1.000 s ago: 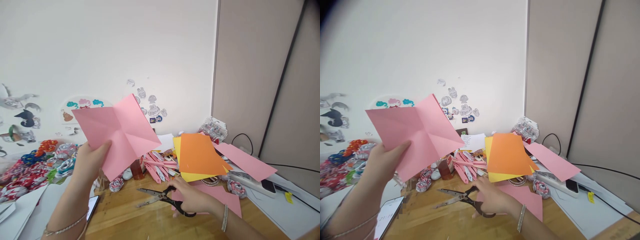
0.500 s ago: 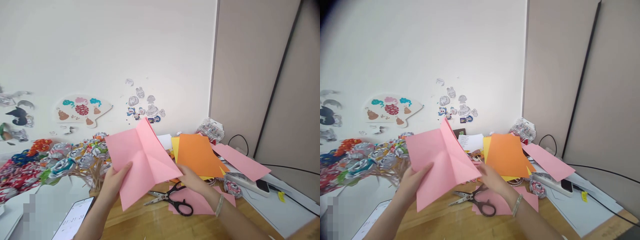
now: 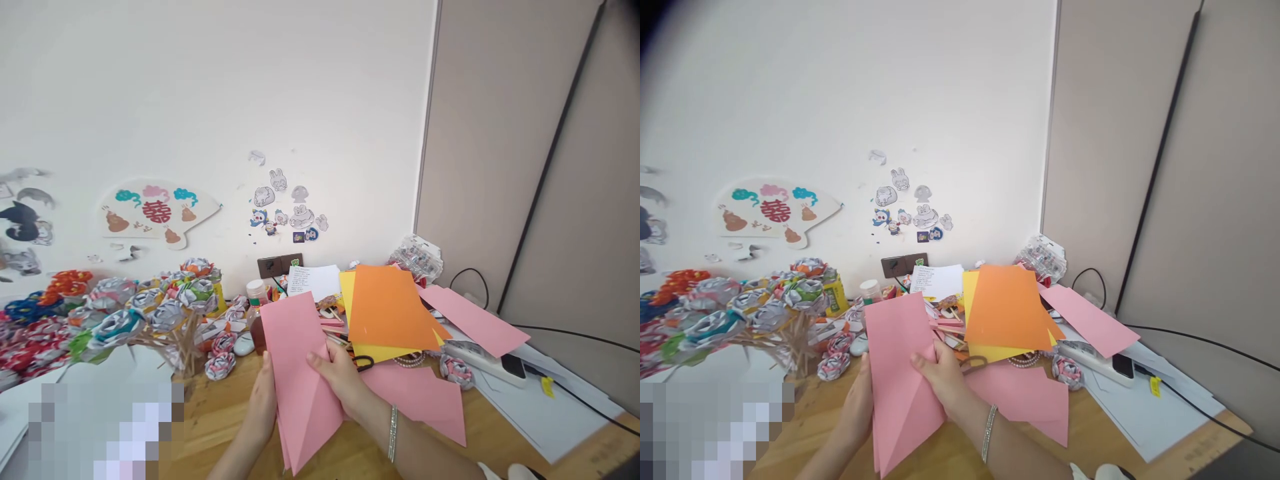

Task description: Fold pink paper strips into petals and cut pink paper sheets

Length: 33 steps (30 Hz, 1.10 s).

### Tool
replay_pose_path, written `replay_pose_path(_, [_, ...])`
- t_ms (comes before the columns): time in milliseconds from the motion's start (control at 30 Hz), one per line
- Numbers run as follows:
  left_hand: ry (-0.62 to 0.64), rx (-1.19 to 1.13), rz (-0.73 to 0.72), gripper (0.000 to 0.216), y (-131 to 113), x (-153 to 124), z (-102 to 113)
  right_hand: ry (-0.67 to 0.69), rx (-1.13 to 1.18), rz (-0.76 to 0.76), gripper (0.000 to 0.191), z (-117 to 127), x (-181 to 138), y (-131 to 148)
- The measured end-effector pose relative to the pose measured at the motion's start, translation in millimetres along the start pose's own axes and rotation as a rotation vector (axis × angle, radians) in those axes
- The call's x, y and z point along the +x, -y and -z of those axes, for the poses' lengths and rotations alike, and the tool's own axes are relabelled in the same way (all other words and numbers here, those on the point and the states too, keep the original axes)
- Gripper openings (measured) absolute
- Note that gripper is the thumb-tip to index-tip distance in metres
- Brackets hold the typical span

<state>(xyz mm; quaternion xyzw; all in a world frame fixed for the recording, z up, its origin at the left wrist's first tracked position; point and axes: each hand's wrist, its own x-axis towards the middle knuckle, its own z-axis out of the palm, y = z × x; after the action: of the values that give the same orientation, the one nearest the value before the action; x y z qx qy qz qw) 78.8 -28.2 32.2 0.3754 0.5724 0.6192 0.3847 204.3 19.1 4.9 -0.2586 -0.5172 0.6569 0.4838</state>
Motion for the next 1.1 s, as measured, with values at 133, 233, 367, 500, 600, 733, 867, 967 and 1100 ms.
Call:
replay_pose_path(133, [0.073, -0.099, 0.030, 0.045, 5, 1, 0, -0.024, -0.006, 0.050, 0.039, -3, -2, -2])
replay_pose_path(233, [0.128, -0.104, 0.075, 0.043, 4, 0, -2, -0.033, 0.007, 0.069, 0.038, -4, -3, -3])
replay_pose_path(367, [0.138, -0.131, 0.135, 0.036, 2, 0, -3, -0.013, 0.052, 0.105, 0.038, -4, -4, -2])
replay_pose_path(500, [0.126, -0.184, 0.170, 0.031, 1, 2, -1, 0.045, 0.069, 0.107, 0.038, -3, -6, -6])
replay_pose_path(600, [0.110, -0.154, 0.134, 0.035, 0, 3, 1, 0.090, 0.060, 0.092, 0.037, -1, -5, -6])
replay_pose_path(733, [0.133, -0.033, 0.099, 0.036, 1, 2, 0, 0.109, 0.005, 0.132, 0.035, 3, -3, 3])
replay_pose_path(867, [0.160, -0.129, 0.199, 0.029, 7, 2, -2, 0.085, -0.053, 0.186, 0.032, 6, -1, 2])
replay_pose_path(967, [0.138, -0.195, 0.252, 0.028, 9, 4, -2, 0.071, -0.029, 0.159, 0.033, 5, -1, -10])
replay_pose_path(1100, [0.141, -0.160, 0.284, 0.028, 9, 7, -2, 0.078, -0.002, 0.147, 0.034, 5, -2, -20])
